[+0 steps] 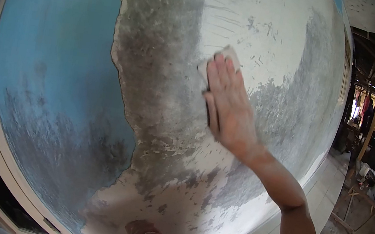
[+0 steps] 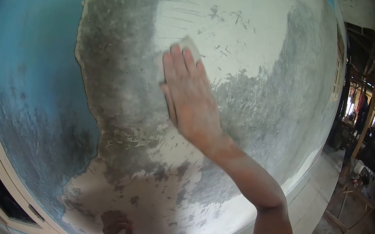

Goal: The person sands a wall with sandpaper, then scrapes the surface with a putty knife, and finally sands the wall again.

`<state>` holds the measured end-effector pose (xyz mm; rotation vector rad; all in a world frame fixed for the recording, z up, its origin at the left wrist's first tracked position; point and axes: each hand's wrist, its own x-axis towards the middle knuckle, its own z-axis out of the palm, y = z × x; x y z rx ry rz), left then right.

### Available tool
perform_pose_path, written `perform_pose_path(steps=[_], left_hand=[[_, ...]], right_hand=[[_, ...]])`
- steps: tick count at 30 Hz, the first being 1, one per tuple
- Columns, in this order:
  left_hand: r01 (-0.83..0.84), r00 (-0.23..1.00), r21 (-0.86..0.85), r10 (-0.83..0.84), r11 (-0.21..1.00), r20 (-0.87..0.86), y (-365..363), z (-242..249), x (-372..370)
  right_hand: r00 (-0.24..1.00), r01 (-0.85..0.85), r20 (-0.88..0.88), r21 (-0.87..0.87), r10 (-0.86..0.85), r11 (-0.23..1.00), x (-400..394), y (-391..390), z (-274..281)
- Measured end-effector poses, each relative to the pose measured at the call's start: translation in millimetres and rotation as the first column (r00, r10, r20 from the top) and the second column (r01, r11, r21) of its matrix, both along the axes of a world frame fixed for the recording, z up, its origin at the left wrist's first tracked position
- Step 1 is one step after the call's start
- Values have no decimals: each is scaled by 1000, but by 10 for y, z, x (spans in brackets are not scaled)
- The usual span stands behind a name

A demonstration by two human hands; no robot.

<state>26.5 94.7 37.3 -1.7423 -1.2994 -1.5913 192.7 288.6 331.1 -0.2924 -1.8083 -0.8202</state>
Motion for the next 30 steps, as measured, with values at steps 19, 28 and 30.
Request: perform_pose_path(steps=[19,28,30], left_hand=[[-76,988,-5,76,997,133,75,64,-23],[-90,994,15,89,996,67,29,156,77],[-51,995,46,47,998,86,34,89,6]], right_hand=[[996,-20,84,-28,23,999,64,115,-348],[996,-36,70,-164,49,986,74,-68,-310],[997,4,75,-106,4,994,104,7,-365]])
